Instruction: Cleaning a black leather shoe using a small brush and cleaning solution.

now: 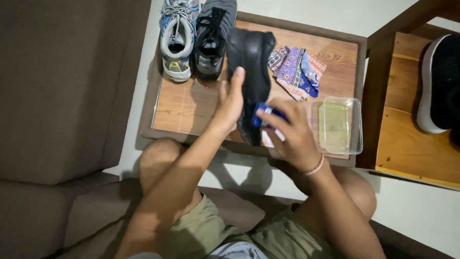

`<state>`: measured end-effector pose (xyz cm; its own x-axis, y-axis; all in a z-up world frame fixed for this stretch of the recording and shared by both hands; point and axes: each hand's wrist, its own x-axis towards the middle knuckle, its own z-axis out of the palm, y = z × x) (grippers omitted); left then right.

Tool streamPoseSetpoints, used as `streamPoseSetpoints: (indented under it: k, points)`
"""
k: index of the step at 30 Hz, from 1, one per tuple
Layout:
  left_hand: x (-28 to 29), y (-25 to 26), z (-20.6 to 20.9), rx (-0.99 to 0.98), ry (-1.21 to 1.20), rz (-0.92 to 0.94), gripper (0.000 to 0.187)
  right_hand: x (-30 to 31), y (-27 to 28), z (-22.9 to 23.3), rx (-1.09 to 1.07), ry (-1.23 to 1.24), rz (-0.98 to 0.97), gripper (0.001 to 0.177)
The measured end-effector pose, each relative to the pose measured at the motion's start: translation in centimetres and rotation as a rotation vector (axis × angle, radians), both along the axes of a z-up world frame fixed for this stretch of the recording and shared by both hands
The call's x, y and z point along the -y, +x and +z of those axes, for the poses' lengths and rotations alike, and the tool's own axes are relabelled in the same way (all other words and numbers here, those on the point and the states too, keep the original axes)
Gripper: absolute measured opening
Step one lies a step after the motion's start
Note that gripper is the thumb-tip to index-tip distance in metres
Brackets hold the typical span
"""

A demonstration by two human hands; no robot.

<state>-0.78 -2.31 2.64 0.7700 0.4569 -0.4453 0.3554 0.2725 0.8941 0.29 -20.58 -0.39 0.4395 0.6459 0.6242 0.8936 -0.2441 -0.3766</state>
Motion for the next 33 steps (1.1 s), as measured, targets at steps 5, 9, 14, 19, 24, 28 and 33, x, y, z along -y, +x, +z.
streamPoseSetpoints:
  k: [5,9,14,19,24,28,33]
  points:
    - [0.5,-0.1,0.6,0.107,0.067,-0.07,0.099,-0.5,0.2,0.5,0.119,0.022,-0.045,0.042]
    - [1.5,-1.5,-2.0,0.082,0.26,-0.362,0.08,-1.0,1.9,3.1,0.183,0.148,-0.206,0.035]
    - [1.3,0.1,-5.4,0.26,0.134,-0.121,0.07,-0.6,-0.1,1.0,0.094,0.103,-0.218,0.041]
    - [1.2,-0.8,-3.4,0.149,0.141,-0.156,0.077,-0.6,-0.6,1.3,0.102,0.077,-0.23,0.04]
    - [2.2,-2.1,-2.3,0.187,0.244,-0.266,0.067,-1.1,1.0,3.3,0.128,0.154,-0.291,0.037]
    - [1.0,0.2,-3.3,0.278,0.169,-0.163,0.075,-0.3,-1.0,0.8,0.051,0.085,-0.22,0.043]
    - [0.8,0.7,-4.9,0.187,0.086,-0.206,0.084,0.4,-1.0,2.5,0.116,0.045,-0.177,0.042]
